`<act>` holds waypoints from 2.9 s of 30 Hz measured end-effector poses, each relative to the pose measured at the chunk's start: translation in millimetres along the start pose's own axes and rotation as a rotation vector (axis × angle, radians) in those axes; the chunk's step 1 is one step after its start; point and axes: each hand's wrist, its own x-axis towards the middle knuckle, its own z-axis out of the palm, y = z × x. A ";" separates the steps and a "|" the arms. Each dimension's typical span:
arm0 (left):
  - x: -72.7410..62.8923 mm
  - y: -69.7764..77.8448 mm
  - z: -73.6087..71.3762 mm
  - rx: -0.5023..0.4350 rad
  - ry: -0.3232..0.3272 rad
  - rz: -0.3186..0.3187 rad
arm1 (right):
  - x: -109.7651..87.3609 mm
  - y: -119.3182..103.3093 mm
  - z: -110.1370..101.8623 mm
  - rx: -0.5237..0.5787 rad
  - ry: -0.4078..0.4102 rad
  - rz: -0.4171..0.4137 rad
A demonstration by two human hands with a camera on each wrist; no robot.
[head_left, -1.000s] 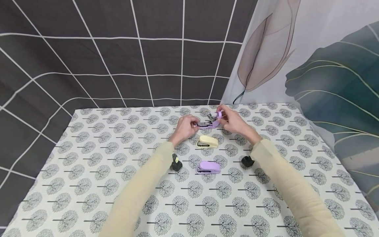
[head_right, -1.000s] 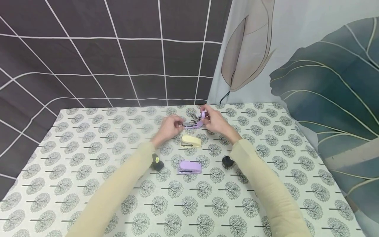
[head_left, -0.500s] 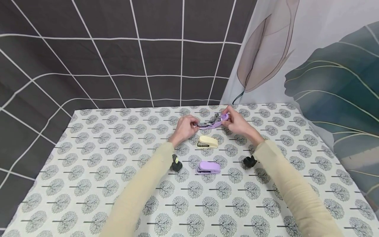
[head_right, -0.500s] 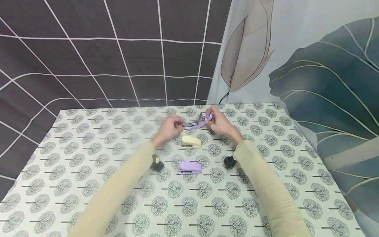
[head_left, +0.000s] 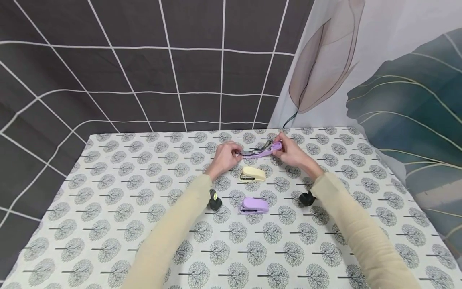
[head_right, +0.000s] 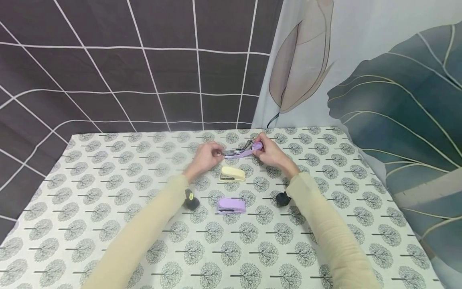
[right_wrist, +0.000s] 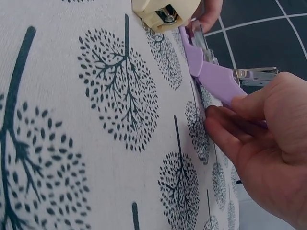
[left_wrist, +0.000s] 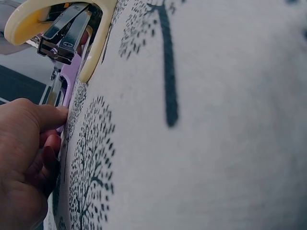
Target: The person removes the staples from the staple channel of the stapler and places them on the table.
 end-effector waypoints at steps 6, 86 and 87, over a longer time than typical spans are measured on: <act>-0.1 -1.6 2.5 -0.044 -0.001 -0.002 | -5.8 -5.3 -5.8 -0.029 -0.046 0.026; -4.8 -3.0 2.9 -0.030 0.027 0.018 | 12.9 -60.1 78.9 0.194 0.139 0.206; -4.8 -3.3 3.1 -0.031 0.030 0.024 | 12.8 -59.4 79.0 0.221 0.135 0.222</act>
